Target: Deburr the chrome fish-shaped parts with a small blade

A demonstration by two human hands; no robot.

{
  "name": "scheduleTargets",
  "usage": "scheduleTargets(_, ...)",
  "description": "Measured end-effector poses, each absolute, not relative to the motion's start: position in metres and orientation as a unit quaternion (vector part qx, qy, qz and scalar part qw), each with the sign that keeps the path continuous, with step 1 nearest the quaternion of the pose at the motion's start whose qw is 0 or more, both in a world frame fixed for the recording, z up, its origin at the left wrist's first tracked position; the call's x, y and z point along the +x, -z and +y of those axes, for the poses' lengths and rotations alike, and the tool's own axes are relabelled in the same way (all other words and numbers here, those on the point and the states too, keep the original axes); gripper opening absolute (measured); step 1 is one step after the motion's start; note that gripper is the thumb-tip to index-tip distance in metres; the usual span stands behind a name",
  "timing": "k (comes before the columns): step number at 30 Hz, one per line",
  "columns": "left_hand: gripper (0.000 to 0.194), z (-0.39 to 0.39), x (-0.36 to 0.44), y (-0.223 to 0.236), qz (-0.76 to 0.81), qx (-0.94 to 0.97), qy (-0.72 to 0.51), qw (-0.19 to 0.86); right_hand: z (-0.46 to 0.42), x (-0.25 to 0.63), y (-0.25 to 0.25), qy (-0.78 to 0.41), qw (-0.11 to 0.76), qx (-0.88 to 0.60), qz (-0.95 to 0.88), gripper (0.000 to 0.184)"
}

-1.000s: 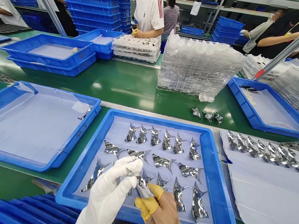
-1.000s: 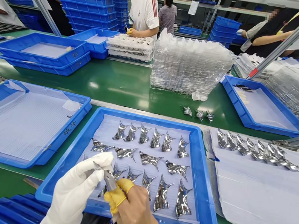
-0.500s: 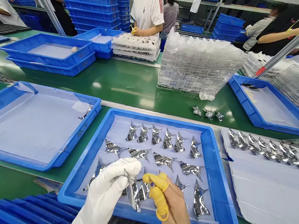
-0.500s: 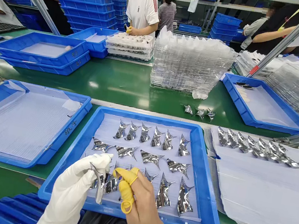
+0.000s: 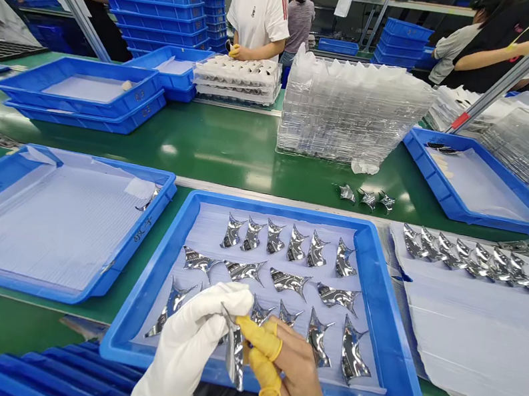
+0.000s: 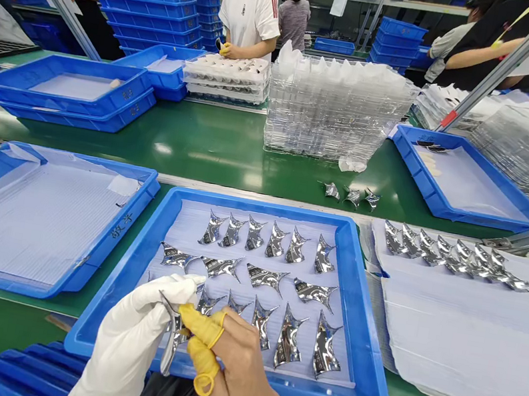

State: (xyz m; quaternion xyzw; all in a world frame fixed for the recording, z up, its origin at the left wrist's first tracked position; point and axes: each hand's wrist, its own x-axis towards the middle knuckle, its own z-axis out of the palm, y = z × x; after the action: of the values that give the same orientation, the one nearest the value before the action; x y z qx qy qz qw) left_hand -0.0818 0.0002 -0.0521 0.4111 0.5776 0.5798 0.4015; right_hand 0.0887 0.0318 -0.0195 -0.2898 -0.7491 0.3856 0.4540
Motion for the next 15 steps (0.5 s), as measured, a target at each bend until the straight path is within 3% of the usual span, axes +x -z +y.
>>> scheduleTargets(9,0.034,-0.001,-0.081,0.058,0.541,0.418,-0.604,0.409,0.031,0.089,0.028,-0.407,0.452,-0.277,-0.744,0.045)
scheduleTargets(15,0.017,-0.002,-0.084,0.056,0.511,0.424,-0.630,0.403,0.029,0.086,0.033,-0.424,0.466,-0.277,-0.726,0.046)
